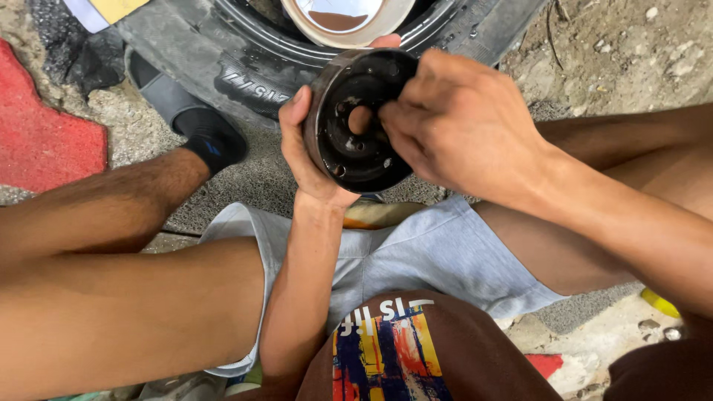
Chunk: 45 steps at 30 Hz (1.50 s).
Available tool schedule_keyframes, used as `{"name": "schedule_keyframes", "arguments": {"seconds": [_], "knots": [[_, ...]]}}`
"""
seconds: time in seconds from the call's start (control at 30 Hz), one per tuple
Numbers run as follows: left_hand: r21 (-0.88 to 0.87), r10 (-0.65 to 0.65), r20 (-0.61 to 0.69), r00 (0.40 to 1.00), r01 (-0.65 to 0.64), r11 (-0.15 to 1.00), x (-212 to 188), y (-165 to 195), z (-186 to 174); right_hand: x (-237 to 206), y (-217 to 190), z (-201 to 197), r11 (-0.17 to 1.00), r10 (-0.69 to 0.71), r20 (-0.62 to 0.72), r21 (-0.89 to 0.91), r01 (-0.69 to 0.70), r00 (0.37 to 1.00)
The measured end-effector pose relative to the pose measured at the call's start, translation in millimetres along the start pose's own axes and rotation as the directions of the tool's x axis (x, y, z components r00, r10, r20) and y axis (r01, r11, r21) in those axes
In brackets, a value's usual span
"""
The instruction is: The person lies on the ground scrubbing a metal bowl with a sponge, rubbing its rim and inner surface, and periodically dips the sponge or bowl into a bowl of water set inside a tire to rinse it while continuing to scrub.
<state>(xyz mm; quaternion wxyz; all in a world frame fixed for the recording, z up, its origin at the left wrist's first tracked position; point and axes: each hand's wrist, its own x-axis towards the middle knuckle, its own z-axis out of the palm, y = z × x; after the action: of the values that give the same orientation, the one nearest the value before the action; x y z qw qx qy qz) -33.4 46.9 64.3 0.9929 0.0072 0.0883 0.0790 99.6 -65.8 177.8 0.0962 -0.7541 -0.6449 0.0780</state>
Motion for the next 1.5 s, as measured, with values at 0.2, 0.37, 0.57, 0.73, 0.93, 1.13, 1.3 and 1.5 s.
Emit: {"name": "schedule_keyframes", "arguments": {"seconds": [0.2, 0.37, 0.57, 0.73, 0.93, 1.13, 1.3, 1.5], "knots": [[0.085, 0.111, -0.045, 0.993, -0.107, 0.991, 3, -15, 1, 4, -2, 14, 0.990, 0.026, -0.214, -0.127, -0.055, 0.976], [0.063, 0.095, -0.134, 0.986, -0.088, 0.994, 0, -23, -4, 8, -23, 36, 0.937, 0.195, -0.231, 0.332, -0.111, 0.953], [-0.005, 0.077, -0.054, 0.996, -0.077, 0.997, -5, -10, -9, 7, -15, 30, 0.884, 0.012, 0.065, 0.466, -0.041, 0.998], [0.016, 0.063, -0.030, 0.998, -0.063, 0.998, 3, -5, -5, -1, 10, 10, 0.999, 0.042, 0.234, 0.018, -0.048, 0.971], [-0.002, 0.058, -0.024, 0.998, -0.058, 0.998, 2, -7, -7, 6, 20, -9, 0.809, 0.343, 0.112, 0.470, -0.354, 0.933], [-0.157, -0.073, -0.190, 0.979, 0.043, 0.987, -2, -19, -14, 12, 7, 4, 0.944, -0.329, -0.186, -0.059, 0.324, 0.926], [0.036, 0.032, -0.120, 0.992, -0.028, 0.999, 0, -10, -8, 7, 9, 14, 0.971, -0.106, 0.099, -0.205, 0.124, 0.989], [0.137, 0.139, -0.145, 0.980, -0.119, 0.983, 6, -7, -5, 6, 6, 21, 0.950, 0.059, 0.270, 0.282, -0.137, 0.961]]}}
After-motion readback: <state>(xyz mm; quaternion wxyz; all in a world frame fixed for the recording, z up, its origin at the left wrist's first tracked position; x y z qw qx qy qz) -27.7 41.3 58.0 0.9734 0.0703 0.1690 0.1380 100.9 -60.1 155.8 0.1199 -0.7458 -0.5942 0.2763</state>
